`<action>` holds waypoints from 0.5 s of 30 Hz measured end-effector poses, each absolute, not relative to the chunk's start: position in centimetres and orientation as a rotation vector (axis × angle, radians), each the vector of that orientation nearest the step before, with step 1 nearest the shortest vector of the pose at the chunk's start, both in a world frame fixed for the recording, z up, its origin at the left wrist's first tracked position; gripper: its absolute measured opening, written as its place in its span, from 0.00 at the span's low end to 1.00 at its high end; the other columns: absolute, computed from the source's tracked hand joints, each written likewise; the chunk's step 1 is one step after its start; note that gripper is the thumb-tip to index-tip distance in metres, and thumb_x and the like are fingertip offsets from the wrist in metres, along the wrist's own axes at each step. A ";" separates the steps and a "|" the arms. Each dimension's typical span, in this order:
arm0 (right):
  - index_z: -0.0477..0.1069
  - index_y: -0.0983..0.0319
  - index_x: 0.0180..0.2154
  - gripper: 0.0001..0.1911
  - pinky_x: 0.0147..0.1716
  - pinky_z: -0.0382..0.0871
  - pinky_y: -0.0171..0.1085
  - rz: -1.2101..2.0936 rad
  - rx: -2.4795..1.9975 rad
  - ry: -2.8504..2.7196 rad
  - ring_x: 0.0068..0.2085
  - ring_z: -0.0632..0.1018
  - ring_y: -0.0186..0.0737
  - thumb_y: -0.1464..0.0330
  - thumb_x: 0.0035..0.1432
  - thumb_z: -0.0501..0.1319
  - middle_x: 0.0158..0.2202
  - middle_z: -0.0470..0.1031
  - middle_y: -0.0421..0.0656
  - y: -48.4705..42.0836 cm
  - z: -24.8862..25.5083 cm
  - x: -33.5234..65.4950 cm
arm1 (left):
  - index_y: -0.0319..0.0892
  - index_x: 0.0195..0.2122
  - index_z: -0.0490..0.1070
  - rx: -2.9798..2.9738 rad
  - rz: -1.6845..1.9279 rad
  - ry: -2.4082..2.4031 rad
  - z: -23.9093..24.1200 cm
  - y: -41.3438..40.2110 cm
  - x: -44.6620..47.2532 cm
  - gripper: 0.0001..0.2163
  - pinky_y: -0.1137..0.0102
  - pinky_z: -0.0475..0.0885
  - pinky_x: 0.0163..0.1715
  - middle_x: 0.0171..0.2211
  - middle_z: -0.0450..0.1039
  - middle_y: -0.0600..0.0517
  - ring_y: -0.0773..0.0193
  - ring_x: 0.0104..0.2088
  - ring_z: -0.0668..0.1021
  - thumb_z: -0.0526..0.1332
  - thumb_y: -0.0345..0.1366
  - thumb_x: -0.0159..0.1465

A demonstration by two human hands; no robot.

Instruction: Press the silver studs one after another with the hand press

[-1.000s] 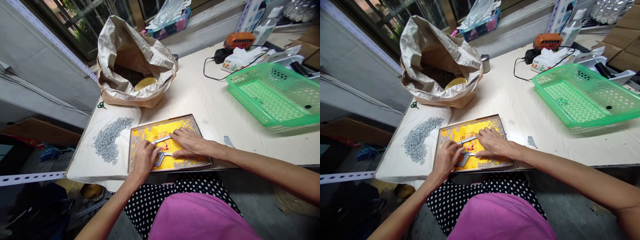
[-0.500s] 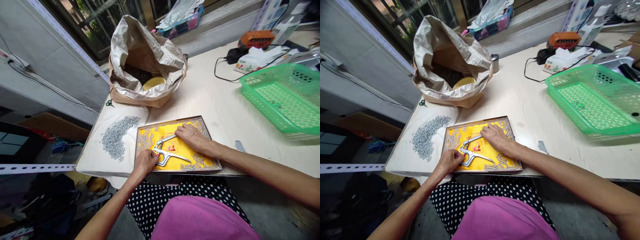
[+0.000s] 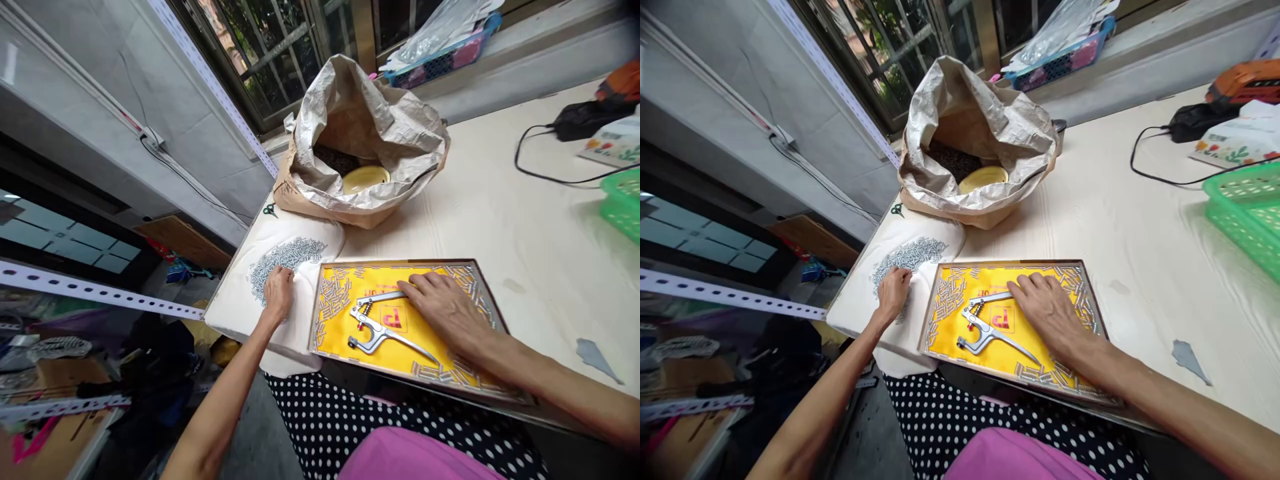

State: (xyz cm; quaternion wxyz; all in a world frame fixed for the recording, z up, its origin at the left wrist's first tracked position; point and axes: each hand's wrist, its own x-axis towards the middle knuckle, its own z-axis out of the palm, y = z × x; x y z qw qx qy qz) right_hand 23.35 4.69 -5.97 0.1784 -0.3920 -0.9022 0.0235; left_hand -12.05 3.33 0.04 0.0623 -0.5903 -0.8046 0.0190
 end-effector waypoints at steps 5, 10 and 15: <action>0.70 0.59 0.39 0.11 0.38 0.64 0.42 0.350 -0.931 -2.571 0.38 0.74 0.44 0.61 0.69 0.55 0.38 0.75 0.46 0.5 -6.1 21.8 | 0.41 0.47 0.75 -1.947 0.292 -2.287 -1.9 5.2 -14.9 0.14 0.68 0.65 0.40 0.47 0.73 0.45 0.56 0.49 0.73 0.49 0.33 0.72; 0.69 0.60 0.45 0.08 0.36 0.65 0.41 0.415 -1.120 -2.590 0.38 0.76 0.44 0.66 0.68 0.55 0.40 0.76 0.46 -1.7 -7.8 21.0 | 0.37 0.46 0.73 -2.042 0.374 -2.218 -2.6 6.6 -15.3 0.16 0.64 0.67 0.39 0.48 0.71 0.39 0.50 0.50 0.72 0.46 0.28 0.71; 0.69 0.60 0.41 0.07 0.32 0.60 0.38 0.429 -1.136 -2.718 0.36 0.76 0.42 0.73 0.67 0.53 0.38 0.75 0.45 -0.4 -5.9 21.6 | 0.35 0.44 0.73 -2.152 0.439 -2.140 -2.7 6.5 -15.5 0.16 0.64 0.67 0.39 0.46 0.72 0.37 0.49 0.48 0.73 0.45 0.25 0.69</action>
